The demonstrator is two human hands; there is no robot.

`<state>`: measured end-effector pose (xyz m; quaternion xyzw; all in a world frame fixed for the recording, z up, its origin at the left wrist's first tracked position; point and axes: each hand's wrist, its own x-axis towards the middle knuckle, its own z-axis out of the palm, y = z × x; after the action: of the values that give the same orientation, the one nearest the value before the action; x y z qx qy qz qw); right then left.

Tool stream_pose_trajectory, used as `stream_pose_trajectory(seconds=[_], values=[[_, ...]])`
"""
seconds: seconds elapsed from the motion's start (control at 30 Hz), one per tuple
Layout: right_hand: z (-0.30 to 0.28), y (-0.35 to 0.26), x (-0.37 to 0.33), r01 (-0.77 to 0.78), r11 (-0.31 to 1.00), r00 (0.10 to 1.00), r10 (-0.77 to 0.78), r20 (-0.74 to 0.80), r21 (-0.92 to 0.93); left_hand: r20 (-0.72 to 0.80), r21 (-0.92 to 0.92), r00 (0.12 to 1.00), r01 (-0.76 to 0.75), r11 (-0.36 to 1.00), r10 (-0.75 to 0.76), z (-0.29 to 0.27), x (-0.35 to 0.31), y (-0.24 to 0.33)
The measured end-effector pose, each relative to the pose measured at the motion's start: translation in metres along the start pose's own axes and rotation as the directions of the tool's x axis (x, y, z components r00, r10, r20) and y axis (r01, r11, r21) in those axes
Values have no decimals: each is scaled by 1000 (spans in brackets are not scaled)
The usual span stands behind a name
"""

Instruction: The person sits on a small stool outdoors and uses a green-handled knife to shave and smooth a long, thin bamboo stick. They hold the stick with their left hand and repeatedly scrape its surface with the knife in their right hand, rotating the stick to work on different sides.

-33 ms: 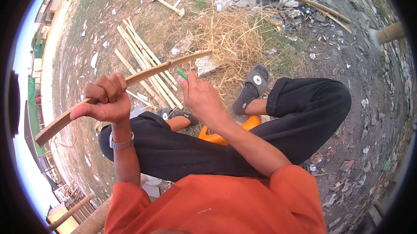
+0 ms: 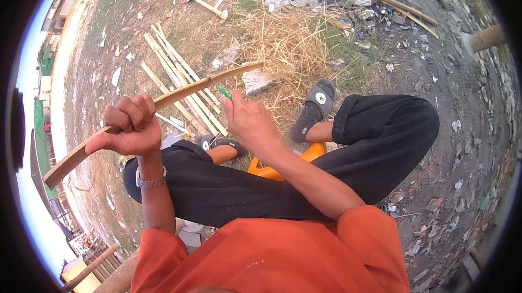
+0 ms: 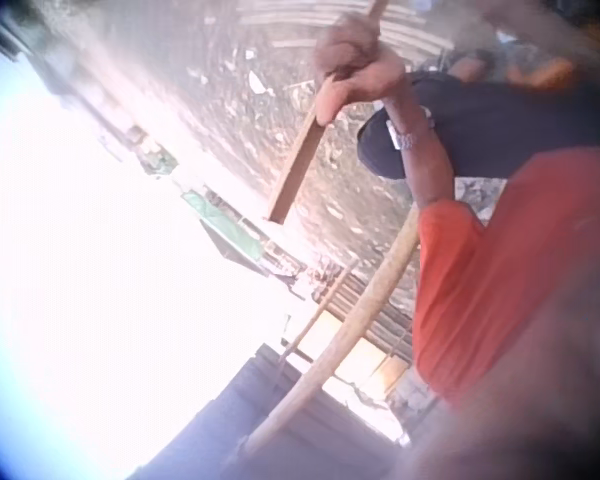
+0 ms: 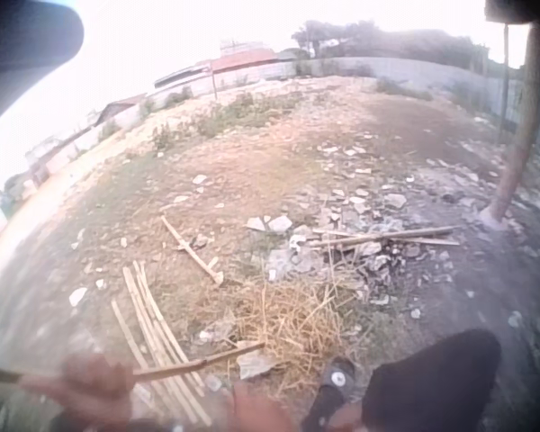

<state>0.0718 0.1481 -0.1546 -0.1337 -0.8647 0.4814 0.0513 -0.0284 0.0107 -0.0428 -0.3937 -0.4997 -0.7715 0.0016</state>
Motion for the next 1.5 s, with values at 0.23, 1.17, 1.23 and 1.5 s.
stream_pose_trajectory(seconds=[0.23,1.17,1.23,1.5], values=[[9,8,7,-1,993,1000,0,-7,-120,35,-62,999,42,997,-40,-12,1,4],[14,39,14,-117,972,985,140,102,-205,34,-43,997,-71,997,72,-1,-14,7],[7,18,11,-120,978,977,147,152,-173,34,-34,998,-43,999,44,-1,-12,8],[14,33,10,-66,976,993,84,82,-206,50,-30,994,-91,995,93,3,-10,18]])
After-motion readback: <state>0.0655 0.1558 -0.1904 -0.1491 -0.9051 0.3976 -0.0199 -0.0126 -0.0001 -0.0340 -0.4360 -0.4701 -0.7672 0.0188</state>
